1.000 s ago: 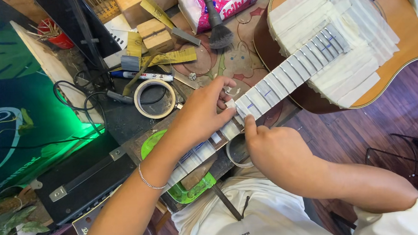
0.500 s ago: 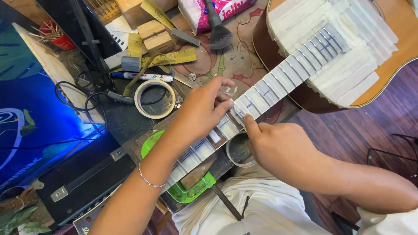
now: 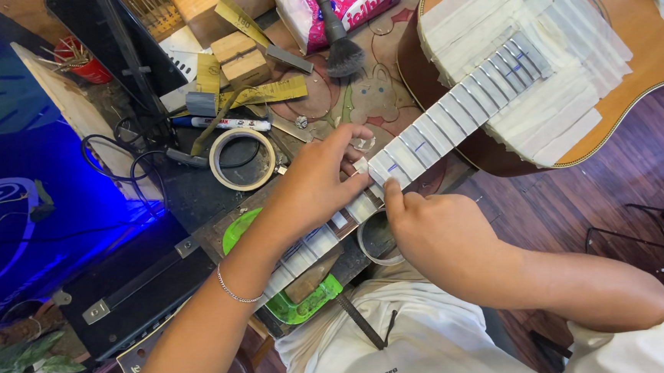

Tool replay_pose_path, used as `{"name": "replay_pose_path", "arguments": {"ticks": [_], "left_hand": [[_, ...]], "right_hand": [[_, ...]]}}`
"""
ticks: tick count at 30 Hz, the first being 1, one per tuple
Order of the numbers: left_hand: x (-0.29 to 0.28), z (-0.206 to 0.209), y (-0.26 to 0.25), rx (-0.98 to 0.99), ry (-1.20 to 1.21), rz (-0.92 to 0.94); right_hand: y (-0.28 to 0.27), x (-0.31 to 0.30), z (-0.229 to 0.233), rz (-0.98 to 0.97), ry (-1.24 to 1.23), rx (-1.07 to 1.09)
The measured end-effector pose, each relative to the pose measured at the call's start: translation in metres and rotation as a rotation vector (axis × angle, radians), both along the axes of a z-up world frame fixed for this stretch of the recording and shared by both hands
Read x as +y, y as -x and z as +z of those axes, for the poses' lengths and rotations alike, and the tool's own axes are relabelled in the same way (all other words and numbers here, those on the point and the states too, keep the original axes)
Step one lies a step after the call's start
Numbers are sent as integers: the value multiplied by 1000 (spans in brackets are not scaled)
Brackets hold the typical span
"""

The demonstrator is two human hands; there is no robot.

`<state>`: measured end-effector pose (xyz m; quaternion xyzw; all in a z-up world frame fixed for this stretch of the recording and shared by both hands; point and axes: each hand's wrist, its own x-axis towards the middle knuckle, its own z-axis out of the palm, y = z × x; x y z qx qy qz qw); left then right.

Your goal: The person applies masking tape to the fretboard of a guitar neck, then uses a metal file to smooth the frets. They repeatedly file and wipe the frets, removing tape as they progress down the neck.

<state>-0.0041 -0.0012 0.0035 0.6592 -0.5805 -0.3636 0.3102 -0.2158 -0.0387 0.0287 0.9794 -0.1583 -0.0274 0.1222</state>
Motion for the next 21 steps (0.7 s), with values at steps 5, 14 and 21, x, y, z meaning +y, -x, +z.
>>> {"name": "replay_pose_path", "arguments": {"ticks": [5,14,21], "left_hand": [[-3,-3,3,-35,31,32],[-2,-3,-3,30,36,53],[-3,-7,-2,64,101,28]], "right_hand": [[1,-12,-5,-19,85,-48],[9,-12,2,12,-11,-103],[4,-11,6,40,10,-123]]}}
